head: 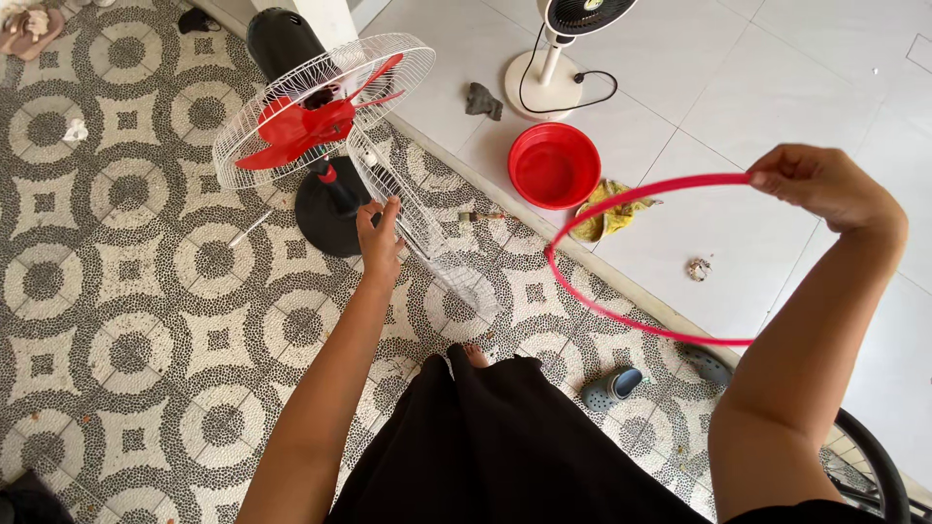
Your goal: The person reassembles a standing electric fan by attaching the red fan blades to the motor hub, then securing the front and rear wire cages. They wipe the cage with a yellow cloth before snapping the cages into place.
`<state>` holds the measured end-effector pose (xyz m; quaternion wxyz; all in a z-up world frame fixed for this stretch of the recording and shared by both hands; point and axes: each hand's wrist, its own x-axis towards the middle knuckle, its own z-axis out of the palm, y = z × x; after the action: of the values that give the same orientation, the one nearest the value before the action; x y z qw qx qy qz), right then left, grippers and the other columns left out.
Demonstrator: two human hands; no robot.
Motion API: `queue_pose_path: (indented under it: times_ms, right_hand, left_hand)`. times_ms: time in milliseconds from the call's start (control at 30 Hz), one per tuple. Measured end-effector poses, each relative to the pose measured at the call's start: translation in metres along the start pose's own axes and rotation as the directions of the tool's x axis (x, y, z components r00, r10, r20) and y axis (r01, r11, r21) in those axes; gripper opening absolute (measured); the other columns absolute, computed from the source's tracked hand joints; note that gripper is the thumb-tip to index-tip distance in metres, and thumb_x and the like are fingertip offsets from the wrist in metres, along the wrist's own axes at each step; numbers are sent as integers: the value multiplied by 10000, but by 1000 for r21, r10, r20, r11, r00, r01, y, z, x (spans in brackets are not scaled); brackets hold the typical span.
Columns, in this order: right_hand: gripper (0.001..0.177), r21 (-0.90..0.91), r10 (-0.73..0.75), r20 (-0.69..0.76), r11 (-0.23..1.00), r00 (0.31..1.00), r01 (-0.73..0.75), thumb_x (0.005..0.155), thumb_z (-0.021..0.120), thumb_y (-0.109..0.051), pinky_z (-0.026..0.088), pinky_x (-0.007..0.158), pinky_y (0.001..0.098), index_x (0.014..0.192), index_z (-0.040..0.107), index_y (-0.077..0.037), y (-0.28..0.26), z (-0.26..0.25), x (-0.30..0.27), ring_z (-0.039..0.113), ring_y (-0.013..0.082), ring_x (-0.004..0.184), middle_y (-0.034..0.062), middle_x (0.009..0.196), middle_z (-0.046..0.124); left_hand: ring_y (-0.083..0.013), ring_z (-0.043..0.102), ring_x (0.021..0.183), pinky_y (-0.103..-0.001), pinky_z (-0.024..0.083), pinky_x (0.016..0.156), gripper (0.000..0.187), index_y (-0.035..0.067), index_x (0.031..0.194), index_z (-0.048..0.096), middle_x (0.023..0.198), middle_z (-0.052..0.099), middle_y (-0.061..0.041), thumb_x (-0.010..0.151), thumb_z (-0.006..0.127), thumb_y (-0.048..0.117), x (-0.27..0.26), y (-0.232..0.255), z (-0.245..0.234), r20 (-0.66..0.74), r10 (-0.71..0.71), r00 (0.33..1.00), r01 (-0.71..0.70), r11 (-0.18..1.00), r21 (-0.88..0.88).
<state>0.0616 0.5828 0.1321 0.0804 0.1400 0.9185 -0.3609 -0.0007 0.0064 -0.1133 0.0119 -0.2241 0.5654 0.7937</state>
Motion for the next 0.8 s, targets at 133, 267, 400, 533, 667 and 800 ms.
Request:
queue_pose_path:
  times_ms: [133, 267, 400, 533, 667, 800]
  right_hand:
    - [185, 126, -210, -104, 967, 972, 222, 945, 737, -81, 382, 590, 257, 1105, 678, -8, -19, -23, -7, 520, 76, 714, 41, 862, 650]
    - [241, 491, -390, -230, 745, 892, 452, 1198, 547, -244, 274, 495, 213, 1048, 574, -56, -24, -44, -2, 351, 42, 550, -6, 720, 481]
    - [299, 591, -110, -323, 752, 940, 291, 1184, 504, -325, 256, 475, 230, 1054, 605, -76, -8, -31, 35, 346, 49, 557, -47, 722, 409]
    - [224, 698, -8, -49, 715, 999, 40, 1018, 607, -218, 438, 490, 266, 1158, 688, -64, 9, 81, 89, 559, 102, 592, 16, 825, 648]
    - [494, 787, 36, 371, 518, 928, -335, 966, 569, -503, 286, 376, 183, 1178, 662, -67, 9, 257, 107, 335, 20, 438, 49, 861, 698]
    - [518, 879, -85, 386, 335, 919, -339, 989, 644, -464, 302, 392, 181, 1226, 665, -3, -12, 310, 98, 405, 14, 478, 48, 896, 712]
  left_hand:
    - [-169, 495, 1216, -549, 436, 886, 390, 200, 1086, 461, 1336, 526, 19, 899, 704, 442, 1, -10, -7, 27, -32, 999, 32, 999, -11]
    - [-175, 475, 1051, -549, 446, 844, 401, 176, 1111, 457, 1135, 501, -13, 942, 696, 451, 8, -6, -18, 124, -78, 989, 90, 992, -89]
    - [-132, 506, 1054, -491, 475, 849, 444, 194, 1158, 500, 1138, 536, 14, 924, 666, 532, 1, -1, -4, 247, 7, 969, 4, 999, -44]
    - [-276, 455, 944, -466, 311, 758, 551, 185, 1221, 503, 1139, 569, -129, 873, 752, 532, -7, -9, 60, 276, -4, 961, -16, 997, 72]
    - [-364, 489, 1281, -493, 354, 1134, 648, 57, 1137, 556, 1240, 522, -202, 838, 784, 585, -36, -33, 117, 439, 500, 746, -648, 697, 308]
    - [-362, 537, 1317, -482, 458, 1089, 673, 52, 928, 538, 1292, 577, -206, 809, 730, 686, -68, -45, 143, 549, 561, 620, -783, 492, 381]
